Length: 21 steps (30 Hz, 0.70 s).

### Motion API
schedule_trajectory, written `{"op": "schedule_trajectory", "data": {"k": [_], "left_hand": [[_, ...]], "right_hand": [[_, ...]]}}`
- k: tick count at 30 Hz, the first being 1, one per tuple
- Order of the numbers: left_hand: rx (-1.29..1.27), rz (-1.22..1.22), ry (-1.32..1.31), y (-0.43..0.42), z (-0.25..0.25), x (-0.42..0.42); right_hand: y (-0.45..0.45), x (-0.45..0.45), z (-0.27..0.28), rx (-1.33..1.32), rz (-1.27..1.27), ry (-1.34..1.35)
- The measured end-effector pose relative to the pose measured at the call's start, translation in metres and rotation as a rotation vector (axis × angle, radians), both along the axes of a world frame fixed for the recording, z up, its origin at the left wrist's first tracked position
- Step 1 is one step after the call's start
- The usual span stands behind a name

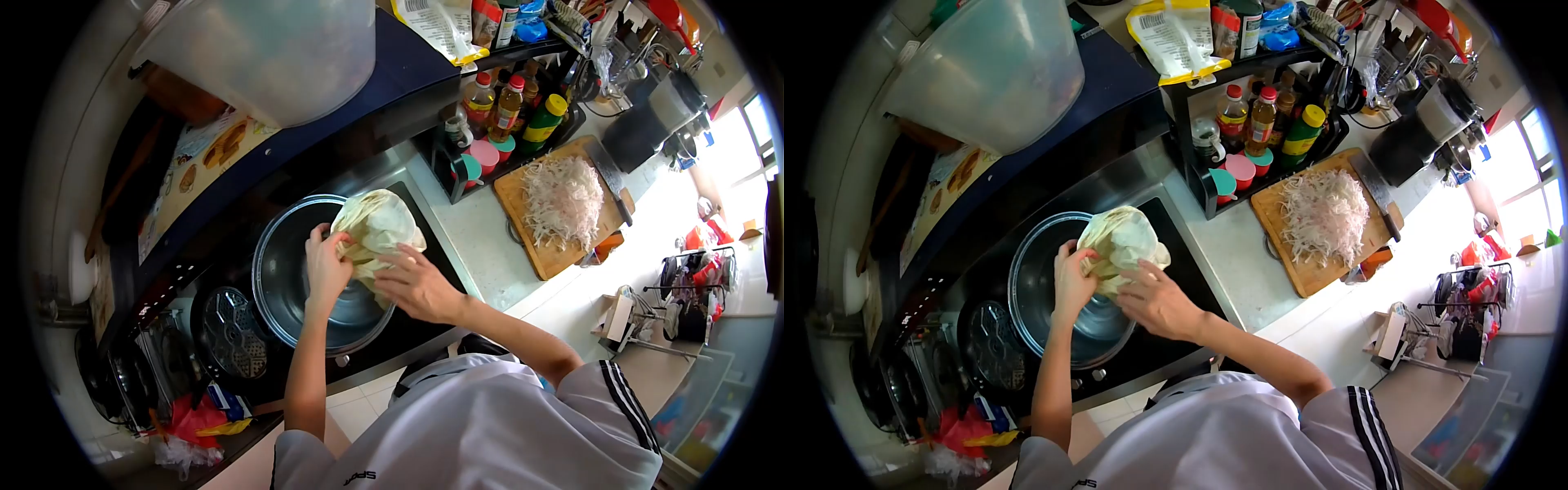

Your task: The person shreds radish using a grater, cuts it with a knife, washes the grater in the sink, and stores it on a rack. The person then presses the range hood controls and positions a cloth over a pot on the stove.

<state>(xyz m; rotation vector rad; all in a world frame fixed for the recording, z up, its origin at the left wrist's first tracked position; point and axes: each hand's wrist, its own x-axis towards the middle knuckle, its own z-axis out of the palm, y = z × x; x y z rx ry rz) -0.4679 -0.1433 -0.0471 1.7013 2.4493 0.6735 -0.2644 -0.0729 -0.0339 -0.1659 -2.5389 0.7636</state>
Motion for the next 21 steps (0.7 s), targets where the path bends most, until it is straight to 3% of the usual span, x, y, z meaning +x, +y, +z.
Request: {"op": "schedule_trajectory", "data": {"k": [8,11,13,15,16,18,19,21], "left_hand": [[-0.222,0.141,0.032,-0.008,0.033,0.030],[-0.101,-0.070,-0.242,-0.011,0.024,0.023],[-0.022,-0.022,-0.260,-0.009,0.038,0.036],[0.084,0.084,-0.111,-0.005,0.059,0.064],[0.180,0.110,-0.045,-0.002,0.061,0.075],[0.289,0.148,0.118,0.008,0.071,0.107],[0.326,0.189,0.185,0.013,0.072,0.128],[0.377,0.217,0.128,0.021,0.055,0.166]], "right_hand": [[0.005,0.059,0.007,0.142,0.061,-0.037],[0.044,0.132,-0.010,0.138,0.087,-0.184],[0.089,0.194,-0.016,0.151,-0.032,-0.248],[0.144,0.261,-0.028,0.160,-0.238,-0.244],[0.173,0.283,0.000,0.256,-0.344,-0.149],[0.232,0.338,0.023,0.101,-0.660,0.008],[0.267,0.364,0.032,0.148,-0.784,0.036],[0.353,0.422,0.042,0.273,-0.947,0.286]]}}
